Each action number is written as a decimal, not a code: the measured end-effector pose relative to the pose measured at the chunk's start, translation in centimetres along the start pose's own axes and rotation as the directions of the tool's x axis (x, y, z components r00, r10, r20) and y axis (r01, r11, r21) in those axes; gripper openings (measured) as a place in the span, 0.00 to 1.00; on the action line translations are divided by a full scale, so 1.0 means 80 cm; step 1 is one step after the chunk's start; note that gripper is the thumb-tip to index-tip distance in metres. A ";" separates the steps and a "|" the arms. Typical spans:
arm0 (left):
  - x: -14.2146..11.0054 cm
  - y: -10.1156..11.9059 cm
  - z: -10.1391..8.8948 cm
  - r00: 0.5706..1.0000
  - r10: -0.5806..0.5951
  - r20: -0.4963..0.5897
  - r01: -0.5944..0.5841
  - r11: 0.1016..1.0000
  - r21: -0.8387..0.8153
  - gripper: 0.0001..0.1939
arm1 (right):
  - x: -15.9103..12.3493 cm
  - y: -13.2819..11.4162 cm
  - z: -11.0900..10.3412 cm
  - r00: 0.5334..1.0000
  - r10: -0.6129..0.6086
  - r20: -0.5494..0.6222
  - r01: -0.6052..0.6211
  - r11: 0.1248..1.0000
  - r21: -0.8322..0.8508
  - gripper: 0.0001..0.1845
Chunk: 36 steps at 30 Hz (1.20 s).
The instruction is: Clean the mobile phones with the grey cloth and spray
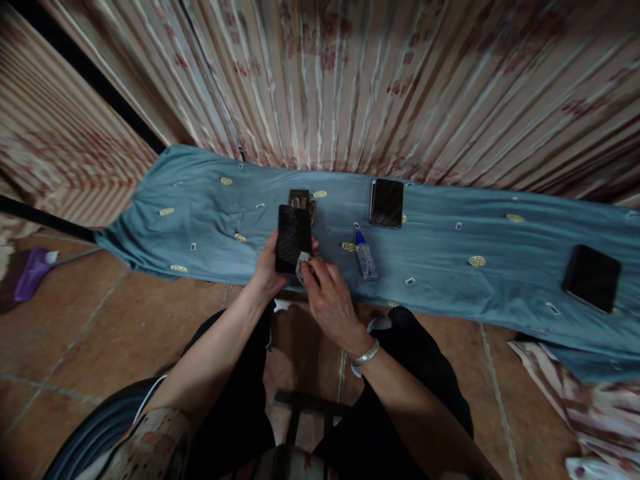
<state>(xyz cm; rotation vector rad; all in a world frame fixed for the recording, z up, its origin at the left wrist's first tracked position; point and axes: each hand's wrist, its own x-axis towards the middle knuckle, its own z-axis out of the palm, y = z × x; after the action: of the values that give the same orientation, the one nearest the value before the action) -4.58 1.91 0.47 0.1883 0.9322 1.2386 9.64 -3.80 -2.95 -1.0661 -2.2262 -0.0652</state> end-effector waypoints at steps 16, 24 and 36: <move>-0.019 0.002 0.016 0.994 -0.110 0.010 0.110 0.992 -0.064 0.45 | 0.012 -0.021 0.004 0.992 -0.100 -0.075 0.107 0.990 0.096 0.24; -0.020 -0.012 0.012 0.993 -0.117 0.031 0.118 0.993 -0.013 0.45 | 0.015 -0.013 0.010 0.996 -0.061 -0.067 0.071 0.985 0.158 0.27; -0.022 -0.026 0.012 0.998 -0.013 -0.063 0.015 0.999 0.042 0.27 | 0.022 -0.002 0.009 0.998 0.055 0.037 -0.060 0.988 0.140 0.27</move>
<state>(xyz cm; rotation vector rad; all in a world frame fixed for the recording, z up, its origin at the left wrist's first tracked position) -2.42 -0.03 0.73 0.1771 1.0128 1.2181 8.34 -2.51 -2.47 -1.0598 -2.1924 0.1343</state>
